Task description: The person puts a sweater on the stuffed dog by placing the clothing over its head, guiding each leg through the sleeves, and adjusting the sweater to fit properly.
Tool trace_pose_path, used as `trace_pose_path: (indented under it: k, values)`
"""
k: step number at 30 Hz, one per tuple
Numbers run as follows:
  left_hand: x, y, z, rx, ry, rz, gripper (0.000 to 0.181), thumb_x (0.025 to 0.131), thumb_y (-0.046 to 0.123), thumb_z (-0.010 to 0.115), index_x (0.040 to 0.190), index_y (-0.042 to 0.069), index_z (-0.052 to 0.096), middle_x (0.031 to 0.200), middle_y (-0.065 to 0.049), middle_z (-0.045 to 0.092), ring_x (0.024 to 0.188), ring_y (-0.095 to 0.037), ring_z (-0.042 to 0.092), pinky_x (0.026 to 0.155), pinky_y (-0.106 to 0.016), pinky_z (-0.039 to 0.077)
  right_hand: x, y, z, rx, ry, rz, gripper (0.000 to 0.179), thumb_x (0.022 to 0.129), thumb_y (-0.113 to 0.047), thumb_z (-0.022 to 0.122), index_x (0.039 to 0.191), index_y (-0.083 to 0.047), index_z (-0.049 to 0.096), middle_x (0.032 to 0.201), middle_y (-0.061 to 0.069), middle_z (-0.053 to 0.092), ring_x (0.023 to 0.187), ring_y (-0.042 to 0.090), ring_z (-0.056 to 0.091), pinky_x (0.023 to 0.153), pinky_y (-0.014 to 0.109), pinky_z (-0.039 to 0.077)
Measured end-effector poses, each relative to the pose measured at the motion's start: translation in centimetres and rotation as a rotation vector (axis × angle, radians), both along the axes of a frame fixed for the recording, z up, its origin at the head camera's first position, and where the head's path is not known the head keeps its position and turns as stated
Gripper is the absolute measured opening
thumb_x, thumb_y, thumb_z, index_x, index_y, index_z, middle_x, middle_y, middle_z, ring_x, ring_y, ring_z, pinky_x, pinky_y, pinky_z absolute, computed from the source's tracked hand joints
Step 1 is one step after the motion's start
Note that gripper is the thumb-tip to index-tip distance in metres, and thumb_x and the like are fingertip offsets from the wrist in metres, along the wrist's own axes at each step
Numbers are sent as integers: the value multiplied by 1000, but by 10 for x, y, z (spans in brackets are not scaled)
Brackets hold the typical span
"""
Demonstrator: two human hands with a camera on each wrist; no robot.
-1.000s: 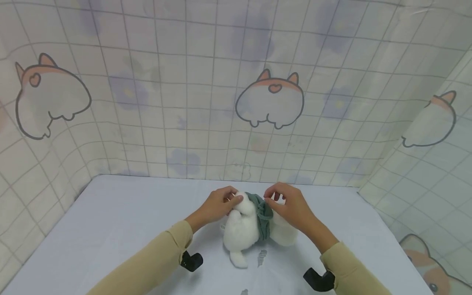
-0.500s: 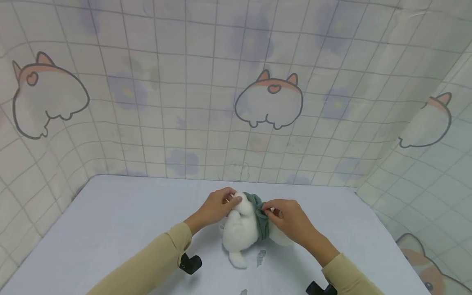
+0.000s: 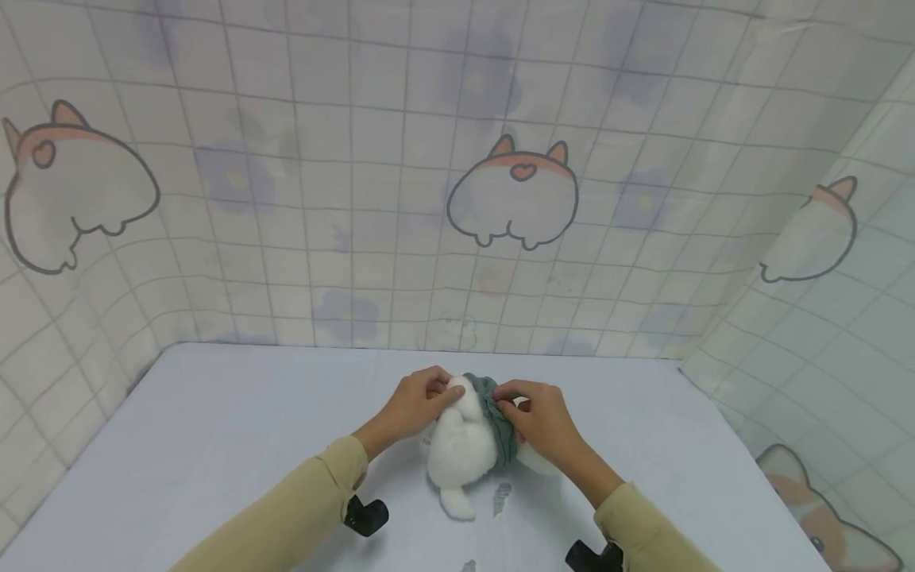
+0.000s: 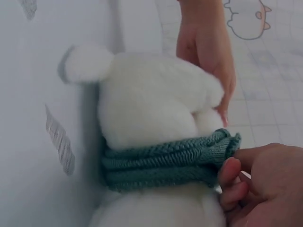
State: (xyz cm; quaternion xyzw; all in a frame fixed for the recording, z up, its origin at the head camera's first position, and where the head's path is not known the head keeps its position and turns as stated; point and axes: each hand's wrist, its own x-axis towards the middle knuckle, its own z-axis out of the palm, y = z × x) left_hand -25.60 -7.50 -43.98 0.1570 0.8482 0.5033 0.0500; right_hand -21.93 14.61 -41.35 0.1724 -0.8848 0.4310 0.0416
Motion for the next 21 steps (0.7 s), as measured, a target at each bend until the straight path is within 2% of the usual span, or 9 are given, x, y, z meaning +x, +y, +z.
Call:
trace_pose_path:
  k: [4,8,12,16,21]
  values:
    - [0,1,-2,4,-9,7,24,95,30,61,105,9,63,91,-5,68,71,-8,60,62,-23,52,-1,-6,-2,-15,-34,-16,13,89,-4,65,97,-12,71,94,6,70,49,8,54,42,22,46]
    - [-1,-1,-3,6,-31,-2,23,95,29,61,105,9,62,89,-4,69,66,-10,61,62,-25,52,-1,-7,-4,84,62,-70,12,86,-6,70,92,-16,71,94,2,71,47,4,50,42,20,46]
    - [-2,-5,-3,0,-30,-44,20,95,26,61,107,10,63,95,-5,70,71,-10,64,63,-25,55,-3,-7,-9,183,146,-121,9,82,-9,75,90,-13,74,108,2,72,52,2,50,47,18,46]
    - [-2,-11,-1,-2,-15,-90,18,94,20,62,109,10,66,104,-7,68,80,-12,65,64,-25,56,-5,-8,-14,266,170,-134,19,81,-16,77,99,-13,76,114,0,70,61,2,52,54,17,44]
    - [-3,-14,1,-21,-10,-120,19,93,18,63,109,11,68,101,-6,67,82,-13,64,64,-25,57,-8,-11,-18,326,161,-123,30,83,-20,75,112,-15,74,114,-5,67,66,3,50,53,18,40]
